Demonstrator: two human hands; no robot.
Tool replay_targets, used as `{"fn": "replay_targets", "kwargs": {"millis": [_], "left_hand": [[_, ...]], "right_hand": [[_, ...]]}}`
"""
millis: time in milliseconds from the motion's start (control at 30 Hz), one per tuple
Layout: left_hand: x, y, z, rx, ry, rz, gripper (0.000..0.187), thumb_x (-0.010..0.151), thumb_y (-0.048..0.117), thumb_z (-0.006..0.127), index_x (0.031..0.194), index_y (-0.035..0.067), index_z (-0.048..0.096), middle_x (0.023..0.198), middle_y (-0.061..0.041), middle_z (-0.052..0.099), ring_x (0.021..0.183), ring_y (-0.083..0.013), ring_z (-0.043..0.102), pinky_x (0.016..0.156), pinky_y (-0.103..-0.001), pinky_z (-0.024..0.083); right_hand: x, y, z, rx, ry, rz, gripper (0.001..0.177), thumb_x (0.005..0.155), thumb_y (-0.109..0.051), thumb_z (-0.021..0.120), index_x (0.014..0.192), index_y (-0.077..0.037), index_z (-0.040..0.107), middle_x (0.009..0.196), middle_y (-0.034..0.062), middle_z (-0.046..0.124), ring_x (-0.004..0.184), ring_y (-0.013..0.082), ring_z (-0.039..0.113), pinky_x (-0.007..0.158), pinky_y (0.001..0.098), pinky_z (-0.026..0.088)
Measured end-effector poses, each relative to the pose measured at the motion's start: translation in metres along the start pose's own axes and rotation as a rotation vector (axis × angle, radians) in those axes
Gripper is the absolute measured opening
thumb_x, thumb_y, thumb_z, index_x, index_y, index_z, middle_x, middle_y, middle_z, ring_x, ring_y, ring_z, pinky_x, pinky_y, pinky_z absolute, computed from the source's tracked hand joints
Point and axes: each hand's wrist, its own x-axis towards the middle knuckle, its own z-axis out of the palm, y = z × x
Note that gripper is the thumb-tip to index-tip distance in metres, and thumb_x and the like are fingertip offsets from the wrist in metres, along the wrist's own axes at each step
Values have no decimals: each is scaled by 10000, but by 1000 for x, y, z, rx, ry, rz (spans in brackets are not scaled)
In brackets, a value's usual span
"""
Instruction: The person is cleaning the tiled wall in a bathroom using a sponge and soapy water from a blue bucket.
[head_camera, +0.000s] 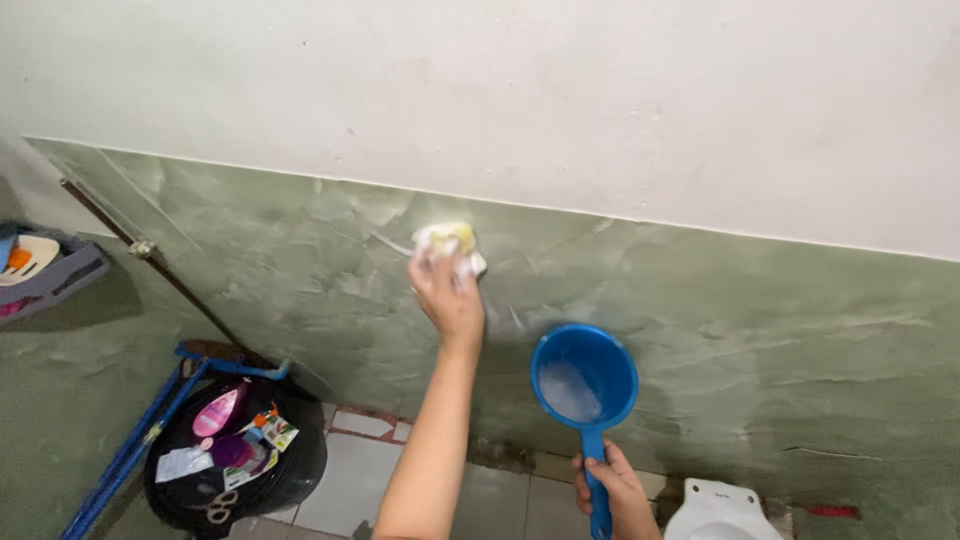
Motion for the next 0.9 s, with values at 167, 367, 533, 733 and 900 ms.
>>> {"fn": "replay_targets", "kwargs": {"millis": [167, 367, 533, 733, 900], "left_hand": [[-87, -121, 9, 113, 1, -111, 422, 852, -22, 712, 1256, 87, 660, 1410, -174, 460, 1274, -373, 551, 1058, -443, 497], [-110, -227, 26, -123, 44, -643, 502, 851, -45, 684, 1324, 30, 534, 1377, -190, 485, 1241, -346, 600, 1034, -397, 513], [2, -31, 0, -132, 83, -346, 612, 808, -95, 634, 1396, 17, 505, 1362, -182, 415, 1262, -314, 543, 1074, -392, 455], [34, -40, -13, -159, -53, -211, 475, 802, -118, 649, 1245, 40, 590, 1328, -154, 458, 1249, -330, 587, 1088, -399, 508], [-19, -199, -23, -415, 244, -660, 538, 861, -119, 568, 1367, 49, 496, 1384, -123, 543, 1178, -236, 621, 920, -302, 576]], "right_hand": [[0, 3, 9, -37, -55, -25, 425, 935, -102, 553, 1330, 13, 444, 970, 191, 604, 585, 208, 520, 457, 383, 425], [8, 2, 15, -56, -52, 3, 436, 917, -96, 545, 1341, -45, 453, 976, 170, 611, 584, 206, 521, 449, 385, 417], [21, 7, 1, -65, -73, 21, 492, 892, -89, 540, 1375, -114, 444, 961, 162, 605, 576, 211, 520, 441, 394, 418], [21, 13, -14, -10, -255, -75, 400, 1000, -98, 560, 1321, 78, 397, 905, 188, 548, 584, 218, 517, 454, 391, 437], [-13, -13, 28, -102, -49, -24, 458, 919, -74, 501, 1373, -39, 445, 937, 148, 588, 562, 184, 494, 446, 358, 393]]}}
